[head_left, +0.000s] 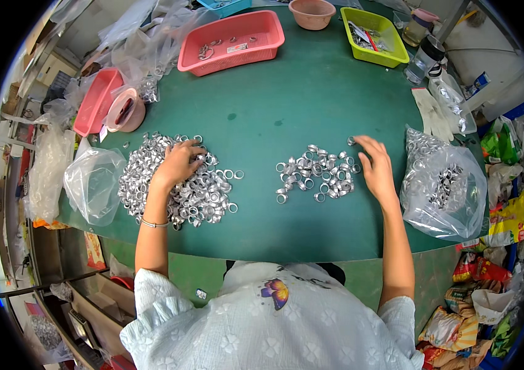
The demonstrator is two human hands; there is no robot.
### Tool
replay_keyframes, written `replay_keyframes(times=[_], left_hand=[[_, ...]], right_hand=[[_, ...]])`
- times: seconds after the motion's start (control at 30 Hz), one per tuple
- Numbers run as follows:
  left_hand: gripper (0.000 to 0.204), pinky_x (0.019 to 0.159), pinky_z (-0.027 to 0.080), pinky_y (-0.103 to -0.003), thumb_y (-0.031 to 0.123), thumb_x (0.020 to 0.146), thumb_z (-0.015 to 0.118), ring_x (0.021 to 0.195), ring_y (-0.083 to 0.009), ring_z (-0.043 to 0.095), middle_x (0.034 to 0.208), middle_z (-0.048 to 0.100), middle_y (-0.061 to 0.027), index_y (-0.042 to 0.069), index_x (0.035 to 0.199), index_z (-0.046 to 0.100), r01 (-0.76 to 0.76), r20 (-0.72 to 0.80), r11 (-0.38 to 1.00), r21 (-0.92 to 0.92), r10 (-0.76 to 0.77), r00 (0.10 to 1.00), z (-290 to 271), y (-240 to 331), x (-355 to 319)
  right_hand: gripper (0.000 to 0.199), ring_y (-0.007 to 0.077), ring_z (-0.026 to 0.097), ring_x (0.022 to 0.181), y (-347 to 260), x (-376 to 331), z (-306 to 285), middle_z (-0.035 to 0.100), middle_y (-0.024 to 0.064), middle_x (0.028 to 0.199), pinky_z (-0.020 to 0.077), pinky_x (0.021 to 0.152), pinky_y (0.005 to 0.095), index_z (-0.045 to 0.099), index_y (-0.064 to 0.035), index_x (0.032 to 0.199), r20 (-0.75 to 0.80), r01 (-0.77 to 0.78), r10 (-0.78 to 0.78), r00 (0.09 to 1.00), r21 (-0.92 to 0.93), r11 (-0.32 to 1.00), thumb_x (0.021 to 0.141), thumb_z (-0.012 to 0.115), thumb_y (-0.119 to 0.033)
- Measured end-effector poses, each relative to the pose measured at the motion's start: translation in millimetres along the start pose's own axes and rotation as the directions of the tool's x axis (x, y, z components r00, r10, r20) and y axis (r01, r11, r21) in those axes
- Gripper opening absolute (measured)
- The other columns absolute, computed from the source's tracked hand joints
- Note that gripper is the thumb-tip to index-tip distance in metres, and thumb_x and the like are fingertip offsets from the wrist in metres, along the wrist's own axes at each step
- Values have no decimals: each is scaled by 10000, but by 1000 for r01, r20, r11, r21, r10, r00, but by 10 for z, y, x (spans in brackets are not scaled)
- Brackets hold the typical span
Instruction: The person sits at a green workbench and assembles small silver metal rings and cylindrical components by hand. They pick up parts from piles on the table, fit them together, and place the assembled units into a clear plastic bag.
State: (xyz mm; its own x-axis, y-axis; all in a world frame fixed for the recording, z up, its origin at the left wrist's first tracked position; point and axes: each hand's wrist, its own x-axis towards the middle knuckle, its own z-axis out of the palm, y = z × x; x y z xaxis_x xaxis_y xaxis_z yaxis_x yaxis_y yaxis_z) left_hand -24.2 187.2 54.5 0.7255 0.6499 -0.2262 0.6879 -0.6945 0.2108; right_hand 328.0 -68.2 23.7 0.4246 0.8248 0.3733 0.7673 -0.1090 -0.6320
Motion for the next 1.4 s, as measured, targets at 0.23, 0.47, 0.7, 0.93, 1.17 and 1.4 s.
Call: replay_keyframes(times=[0.23, 0.47, 0.7, 0.93, 1.17, 1.4], left_hand=[[336, 989, 307, -423, 100, 785, 604, 1155, -317, 429, 1220, 487, -141, 50, 1114, 553, -140, -327, 990, -20, 126, 937, -142, 528, -205], [424, 818, 454, -310, -19, 724, 639, 945, -227, 564, 1056, 579, -114, 30, 1134, 543, -473, -382, 603, -642, 284, 880, 152, 1646, -353], [367, 766, 466, -279, -66, 757, 618, 906, -131, 508, 1123, 438, -65, 21, 1109, 562, -170, -139, 65, -983, 339, 930, 698, 2183, -264], [219, 722, 460, -252, -22, 802, 600, 881, -116, 528, 1052, 511, -60, -10, 1018, 567, -36, -137, -293, -955, 331, 934, 801, 2273, -274], [194, 711, 455, -258, 46, 842, 572, 899, -133, 565, 962, 607, -67, 9, 1031, 552, 187, 59, -520, -834, 253, 966, 889, 2310, -278], [248, 731, 468, -278, 13, 834, 572, 932, -158, 576, 980, 602, -80, -13, 1079, 550, 149, 76, -425, -893, 185, 980, 881, 2279, -315]], right_hand=[[194, 274, 537, 775, 299, 158, 231, 607, 94, 923, 433, 719, 356, 597, -9, 938, 46, -42, 52, 998, -189, 981, 751, 558, 21], [66, 59, 510, 568, -364, -253, -48, 598, 34, 711, 386, 516, 185, 575, -21, 886, 504, -621, 390, 771, 733, 280, 841, 539, -54], [108, 100, 539, 593, -752, -645, -37, 592, 63, 740, 418, 524, 220, 526, -10, 941, 681, -714, 247, 690, 695, 79, 834, 510, -9], [112, 122, 572, 613, -614, -609, -225, 605, 80, 720, 455, 561, 234, 535, 9, 940, 682, -696, 140, 717, 696, 177, 843, 563, -40], [206, 139, 556, 663, -274, -413, -163, 602, 81, 805, 443, 572, 263, 580, 2, 987, 207, -385, 328, 922, 384, 839, 782, 592, 13], [313, 276, 495, 824, -82, -416, 75, 561, 92, 883, 367, 790, 356, 590, -21, 1024, 33, -62, 77, 996, -322, 945, 714, 637, -20]])
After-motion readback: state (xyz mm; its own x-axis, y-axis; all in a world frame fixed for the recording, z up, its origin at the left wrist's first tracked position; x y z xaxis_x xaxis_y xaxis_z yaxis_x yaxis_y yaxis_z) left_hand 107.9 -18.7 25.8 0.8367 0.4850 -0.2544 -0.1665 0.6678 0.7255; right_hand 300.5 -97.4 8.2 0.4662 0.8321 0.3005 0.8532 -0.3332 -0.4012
